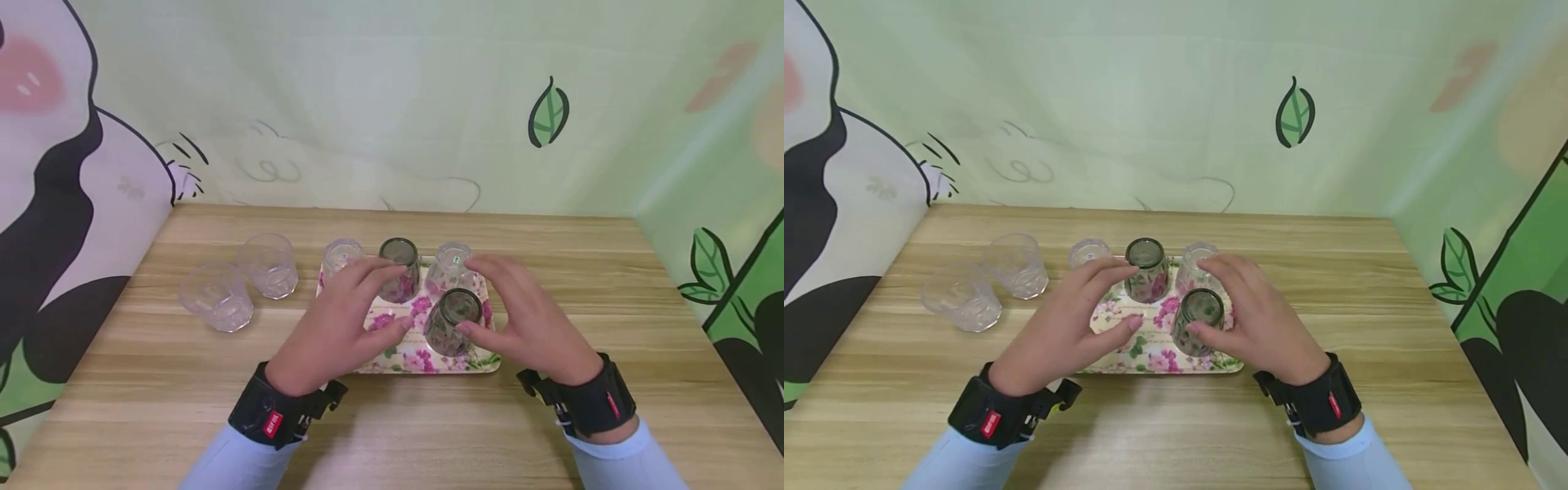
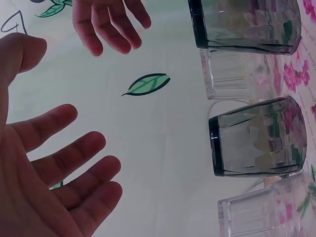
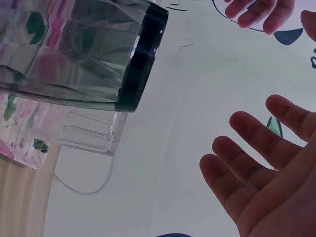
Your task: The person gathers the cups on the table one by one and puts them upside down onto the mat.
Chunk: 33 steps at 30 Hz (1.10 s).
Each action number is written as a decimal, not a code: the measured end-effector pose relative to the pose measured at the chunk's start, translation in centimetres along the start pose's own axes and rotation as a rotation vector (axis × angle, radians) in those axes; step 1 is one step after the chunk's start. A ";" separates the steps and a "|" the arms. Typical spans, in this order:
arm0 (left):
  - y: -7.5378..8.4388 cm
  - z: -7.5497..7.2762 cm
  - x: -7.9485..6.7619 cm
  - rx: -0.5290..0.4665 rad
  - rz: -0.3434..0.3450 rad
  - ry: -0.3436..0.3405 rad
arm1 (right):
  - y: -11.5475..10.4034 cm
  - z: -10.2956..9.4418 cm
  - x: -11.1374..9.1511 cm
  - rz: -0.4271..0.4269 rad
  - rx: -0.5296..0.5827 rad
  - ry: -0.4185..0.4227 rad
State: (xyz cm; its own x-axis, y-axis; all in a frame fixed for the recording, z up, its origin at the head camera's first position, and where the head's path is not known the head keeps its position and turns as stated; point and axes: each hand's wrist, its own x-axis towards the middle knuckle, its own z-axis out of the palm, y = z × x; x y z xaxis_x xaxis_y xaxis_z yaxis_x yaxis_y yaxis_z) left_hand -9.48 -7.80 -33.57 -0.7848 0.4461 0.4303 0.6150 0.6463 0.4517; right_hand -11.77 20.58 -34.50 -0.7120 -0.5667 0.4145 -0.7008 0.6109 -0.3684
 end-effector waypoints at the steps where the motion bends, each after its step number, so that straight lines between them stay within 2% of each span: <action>1: 0.0 0.0 0.0 0.000 0.002 -0.002 | 0.0 0.0 0.0 0.002 -0.003 0.000; 9: 0.0 0.1 0.3 0.019 0.007 0.014 | 0.2 -0.3 -0.2 0.015 -0.011 -0.001; 17: -0.6 -0.7 -0.3 0.058 -0.068 -0.018 | 0.2 0.0 -0.1 0.006 -0.003 -0.007; 26: -2.8 -2.0 -0.5 0.120 -0.121 -0.039 | 0.3 0.2 0.0 -0.017 0.005 -0.001; 33: -4.9 -2.8 -1.0 0.095 -0.212 -0.055 | 0.4 0.5 0.0 -0.022 0.010 0.004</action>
State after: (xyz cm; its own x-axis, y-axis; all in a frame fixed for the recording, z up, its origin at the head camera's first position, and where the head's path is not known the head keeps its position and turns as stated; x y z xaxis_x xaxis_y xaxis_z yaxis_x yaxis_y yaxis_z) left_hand -11.46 -13.16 -34.04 -0.9000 0.3260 0.2892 0.4285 0.7829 0.4510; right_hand -12.11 20.57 -35.07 -0.6964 -0.5778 0.4256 -0.7165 0.5928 -0.3676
